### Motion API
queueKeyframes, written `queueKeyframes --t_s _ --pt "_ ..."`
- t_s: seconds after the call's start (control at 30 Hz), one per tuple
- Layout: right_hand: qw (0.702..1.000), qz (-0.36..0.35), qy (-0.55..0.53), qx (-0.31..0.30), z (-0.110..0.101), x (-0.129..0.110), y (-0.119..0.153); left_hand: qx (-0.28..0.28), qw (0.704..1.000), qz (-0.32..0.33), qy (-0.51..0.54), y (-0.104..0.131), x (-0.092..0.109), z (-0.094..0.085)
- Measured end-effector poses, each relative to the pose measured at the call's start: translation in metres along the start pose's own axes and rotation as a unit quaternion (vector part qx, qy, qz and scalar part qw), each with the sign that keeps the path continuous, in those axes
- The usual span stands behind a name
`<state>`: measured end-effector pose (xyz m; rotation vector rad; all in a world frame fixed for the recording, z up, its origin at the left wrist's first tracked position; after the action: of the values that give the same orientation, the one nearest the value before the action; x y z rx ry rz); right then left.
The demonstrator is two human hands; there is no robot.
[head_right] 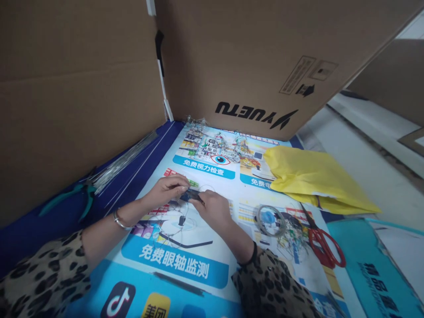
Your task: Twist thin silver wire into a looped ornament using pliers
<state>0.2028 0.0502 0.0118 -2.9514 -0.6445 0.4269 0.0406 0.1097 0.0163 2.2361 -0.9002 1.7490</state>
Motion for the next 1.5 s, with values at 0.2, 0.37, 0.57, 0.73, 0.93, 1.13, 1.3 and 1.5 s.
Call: queueKeyframes --t_s 0.2,0.37,0.57,0.73,0.93,1.13,1.3,1.5 --pt "1.0 0.002 0.016 -0.005 0.003 0.0 0.001 -0.006 1.0 -0.018 -0.006 0.001 0.0 0.0" --pt "0.999 -0.004 0.018 0.045 0.005 0.0 0.007 0.056 0.994 -0.096 0.005 0.004 -0.003 -0.005" --pt "0.992 -0.007 0.022 0.126 -0.002 -0.004 0.018 0.125 0.986 -0.11 0.005 0.01 0.003 -0.012" --pt "0.992 0.011 0.011 0.122 0.001 -0.007 0.035 0.139 0.977 -0.116 -0.112 0.028 0.007 -0.017" --pt "0.996 -0.035 0.013 0.079 0.007 -0.012 0.039 0.09 0.95 -0.088 -0.285 0.043 -0.002 -0.015" --pt "0.995 -0.075 0.032 0.052 0.009 -0.013 0.03 0.066 0.951 -0.111 -0.28 0.04 -0.01 -0.009" --pt "0.995 -0.08 0.035 0.049 0.009 -0.012 0.03 0.06 0.954 -0.107 -0.273 0.04 -0.008 -0.008" --pt "0.995 -0.071 0.025 0.062 0.008 -0.01 0.03 0.06 0.961 -0.093 -0.252 0.037 -0.007 -0.007"
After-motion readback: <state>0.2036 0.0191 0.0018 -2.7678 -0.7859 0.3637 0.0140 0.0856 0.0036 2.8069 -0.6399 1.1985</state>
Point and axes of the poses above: each hand's wrist, its own y-axis away from the middle knuckle, its own z-axis out of the palm, x = y × z, the point moved 3 cm from there along -y, towards the middle knuckle, and after that the axes turned 12 degrees about -z, right-handed, at the moved point
